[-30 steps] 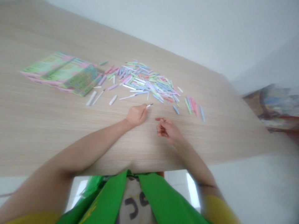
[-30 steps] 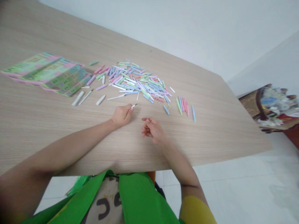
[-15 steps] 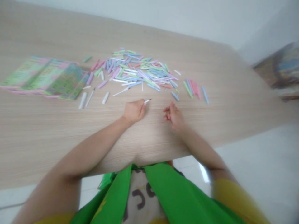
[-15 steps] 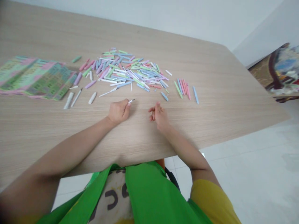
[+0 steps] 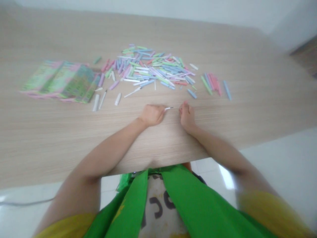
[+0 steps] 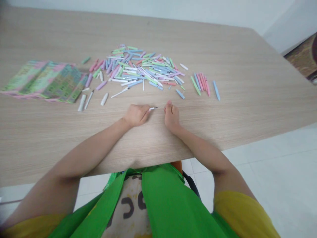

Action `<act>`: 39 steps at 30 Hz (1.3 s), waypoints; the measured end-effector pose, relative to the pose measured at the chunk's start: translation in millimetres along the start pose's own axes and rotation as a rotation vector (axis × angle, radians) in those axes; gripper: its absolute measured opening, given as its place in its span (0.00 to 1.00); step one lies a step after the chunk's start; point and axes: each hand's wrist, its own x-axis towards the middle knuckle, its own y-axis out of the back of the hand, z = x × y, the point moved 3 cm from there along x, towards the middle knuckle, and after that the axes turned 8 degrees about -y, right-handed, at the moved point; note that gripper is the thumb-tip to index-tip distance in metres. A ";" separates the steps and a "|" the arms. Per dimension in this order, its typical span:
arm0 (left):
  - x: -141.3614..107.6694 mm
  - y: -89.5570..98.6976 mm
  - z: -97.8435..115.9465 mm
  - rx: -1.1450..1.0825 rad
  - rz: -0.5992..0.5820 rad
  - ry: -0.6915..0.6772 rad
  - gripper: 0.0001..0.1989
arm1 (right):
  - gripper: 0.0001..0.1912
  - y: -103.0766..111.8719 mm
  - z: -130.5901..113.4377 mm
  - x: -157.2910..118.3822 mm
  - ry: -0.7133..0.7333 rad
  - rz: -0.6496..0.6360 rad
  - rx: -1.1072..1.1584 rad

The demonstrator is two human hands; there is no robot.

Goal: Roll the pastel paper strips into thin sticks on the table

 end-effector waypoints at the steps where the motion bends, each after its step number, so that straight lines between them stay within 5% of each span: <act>1: 0.6 -0.5 0.6 0.003 -0.020 -0.002 0.26 | 0.37 0.4 0.1 -0.4 0.020 -0.003 -0.063; 22: 4.9 0.8 9.3 0.026 -0.107 0.008 0.24 | 0.38 -2.3 -8.4 -9.4 0.004 0.022 -0.746; 39: 3.7 0.5 9.5 0.033 -0.135 -0.009 0.24 | 0.39 3.9 -10.6 -10.6 0.013 0.038 -0.801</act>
